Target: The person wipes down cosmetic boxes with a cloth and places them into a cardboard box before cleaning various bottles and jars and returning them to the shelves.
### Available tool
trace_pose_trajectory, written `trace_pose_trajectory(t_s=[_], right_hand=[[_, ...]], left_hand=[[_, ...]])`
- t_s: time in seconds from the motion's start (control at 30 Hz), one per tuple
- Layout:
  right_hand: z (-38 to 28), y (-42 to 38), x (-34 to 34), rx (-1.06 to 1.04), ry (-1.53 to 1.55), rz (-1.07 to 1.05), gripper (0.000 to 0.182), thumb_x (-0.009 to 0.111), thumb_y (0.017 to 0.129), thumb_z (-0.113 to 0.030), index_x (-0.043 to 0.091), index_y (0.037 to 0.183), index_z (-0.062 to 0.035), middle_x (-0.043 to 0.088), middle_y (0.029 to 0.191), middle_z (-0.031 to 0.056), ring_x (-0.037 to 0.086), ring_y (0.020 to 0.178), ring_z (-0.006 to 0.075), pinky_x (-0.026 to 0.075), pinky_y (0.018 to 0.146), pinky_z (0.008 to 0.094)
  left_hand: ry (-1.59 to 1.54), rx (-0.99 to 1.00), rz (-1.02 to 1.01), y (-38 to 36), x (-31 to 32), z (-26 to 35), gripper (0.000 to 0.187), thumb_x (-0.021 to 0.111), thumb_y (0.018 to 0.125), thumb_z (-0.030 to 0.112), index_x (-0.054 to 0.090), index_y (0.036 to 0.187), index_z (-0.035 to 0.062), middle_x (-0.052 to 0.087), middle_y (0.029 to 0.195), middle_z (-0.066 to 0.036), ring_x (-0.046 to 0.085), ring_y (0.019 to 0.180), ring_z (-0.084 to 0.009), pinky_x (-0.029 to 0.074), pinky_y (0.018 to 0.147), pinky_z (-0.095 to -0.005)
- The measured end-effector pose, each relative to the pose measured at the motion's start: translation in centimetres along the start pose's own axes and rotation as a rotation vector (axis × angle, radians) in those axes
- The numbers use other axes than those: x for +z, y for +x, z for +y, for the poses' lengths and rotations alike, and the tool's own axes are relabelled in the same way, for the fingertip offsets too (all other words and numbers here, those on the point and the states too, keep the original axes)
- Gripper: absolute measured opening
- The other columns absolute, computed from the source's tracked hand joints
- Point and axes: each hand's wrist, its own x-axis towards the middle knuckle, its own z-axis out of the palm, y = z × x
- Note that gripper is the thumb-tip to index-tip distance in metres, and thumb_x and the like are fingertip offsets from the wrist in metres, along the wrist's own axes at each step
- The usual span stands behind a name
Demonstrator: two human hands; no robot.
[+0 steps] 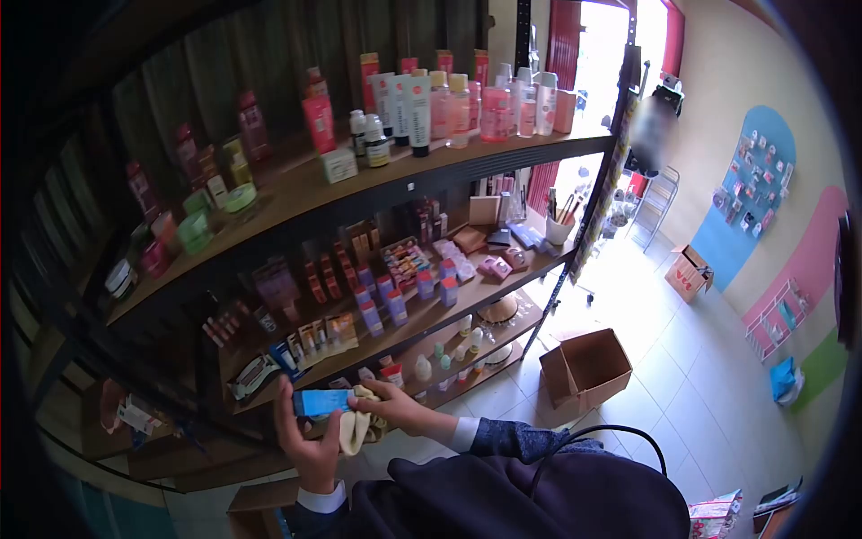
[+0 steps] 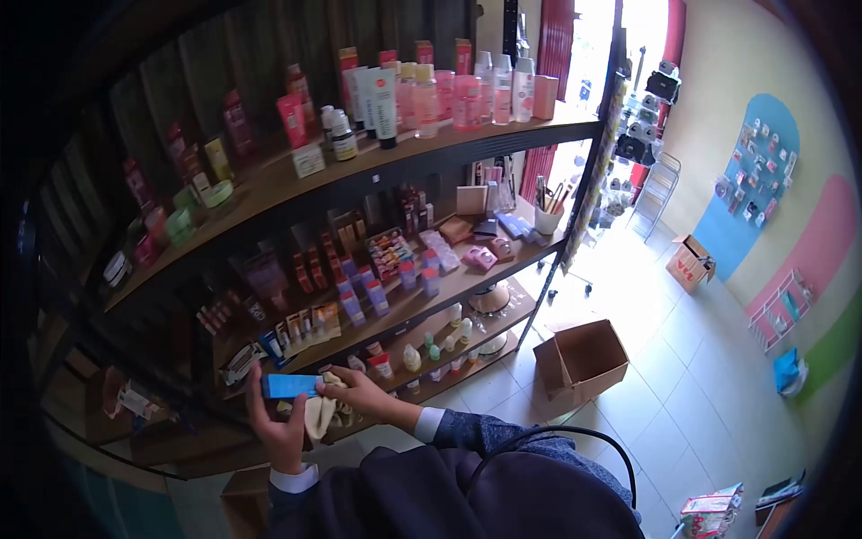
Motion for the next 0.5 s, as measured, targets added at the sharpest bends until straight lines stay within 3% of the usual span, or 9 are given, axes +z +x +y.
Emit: trace_pose_trajectory(t_s=[0.07,0.17,0.2,0.23,0.3,0.37,0.43,0.5], right_hand=[[-0.2,-0.7,-3.4,0.013,-0.038,0.046,0.038,0.061,0.083,-0.035,0.054,0.097,-0.0004,0.056,0.087,0.0055,0.050,0.082,0.0101,0.041,0.072,0.0258],[-1.4,-2.3,-7.7,-0.150,-0.276,0.065,0.038,0.064,0.080,-0.036,0.055,0.093,-0.0007,0.055,0.086,0.0104,0.051,0.078,0.0141,0.042,0.070,0.0279],[-2.1,-2.5,-9.3,-0.299,-0.502,0.130,0.037,0.066,0.077,-0.034,0.055,0.091,-0.0020,0.053,0.081,0.0137,0.053,0.078,0.0211,0.044,0.070,0.0321],[-2.6,-3.0,-10.5,-0.376,-0.586,0.328,0.039,0.067,0.075,-0.034,0.055,0.096,-0.0032,0.052,0.085,0.0144,0.054,0.082,0.0277,0.044,0.075,0.0351],[-5.1,-3.7,-12.5,-0.395,-0.634,0.585,0.043,0.066,0.076,-0.033,0.052,0.106,-0.0055,0.049,0.096,0.0155,0.052,0.091,0.0305,0.043,0.081,0.0358],[-6.7,-4.6,-13.0,-0.448,-0.614,0.580,0.042,0.063,0.079,-0.031,0.049,0.109,-0.0057,0.048,0.101,0.0156,0.050,0.096,0.0298,0.041,0.083,0.0351],[-6.9,-5.1,-13.1,-0.500,-0.595,0.570,0.041,0.061,0.082,-0.029,0.047,0.112,-0.0059,0.046,0.105,0.0158,0.047,0.101,0.0292,0.039,0.086,0.0343],[-5.9,-5.3,-12.5,-0.509,-0.625,0.266,0.042,0.050,0.087,-0.033,0.043,0.119,-0.0069,0.043,0.115,0.0177,0.044,0.107,0.0330,0.034,0.093,0.0381]], left_hand=[[-0.120,-0.105,-0.159,0.2,2.6,0.2,0.071,0.071,0.071,0.002,0.034,0.131,0.0003,0.051,0.107,-0.009,0.051,0.099,-0.0187,0.042,0.089,-0.0302],[-0.382,-0.219,-0.050,-0.1,5.9,2.5,0.072,0.076,0.067,0.006,0.038,0.128,0.0006,0.054,0.103,-0.008,0.056,0.095,-0.0200,0.046,0.082,-0.0321],[-0.384,-0.189,-0.025,-0.4,6.8,1.7,0.072,0.078,0.065,0.007,0.039,0.126,0.0015,0.053,0.104,-0.008,0.056,0.093,-0.0185,0.046,0.082,-0.0327],[-0.387,-0.193,-0.029,-0.5,7.5,1.2,0.072,0.078,0.065,0.007,0.039,0.126,0.0015,0.053,0.104,-0.008,0.056,0.093,-0.0185,0.046,0.082,-0.0327],[-0.812,-0.423,0.041,-0.8,8.4,0.8,0.070,0.078,0.066,0.017,0.041,0.123,0.0024,0.052,0.104,-0.007,0.055,0.094,-0.0186,0.047,0.082,-0.0332],[-1.097,-0.610,-0.092,-0.6,10.0,3.0,0.063,0.074,0.069,0.030,0.044,0.118,0.0046,0.051,0.106,-0.004,0.051,0.102,-0.0180,0.044,0.088,-0.0339],[-1.343,-0.738,-0.280,-1.8,12.4,2.1,0.063,0.073,0.071,0.031,0.043,0.120,0.0059,0.052,0.109,-0.004,0.050,0.105,-0.0177,0.042,0.091,-0.0333],[-1.409,-0.819,-0.308,-3.8,15.1,0.8,0.062,0.070,0.074,0.034,0.042,0.122,0.0065,0.053,0.111,-0.004,0.051,0.105,-0.0180,0.042,0.091,-0.0331]])
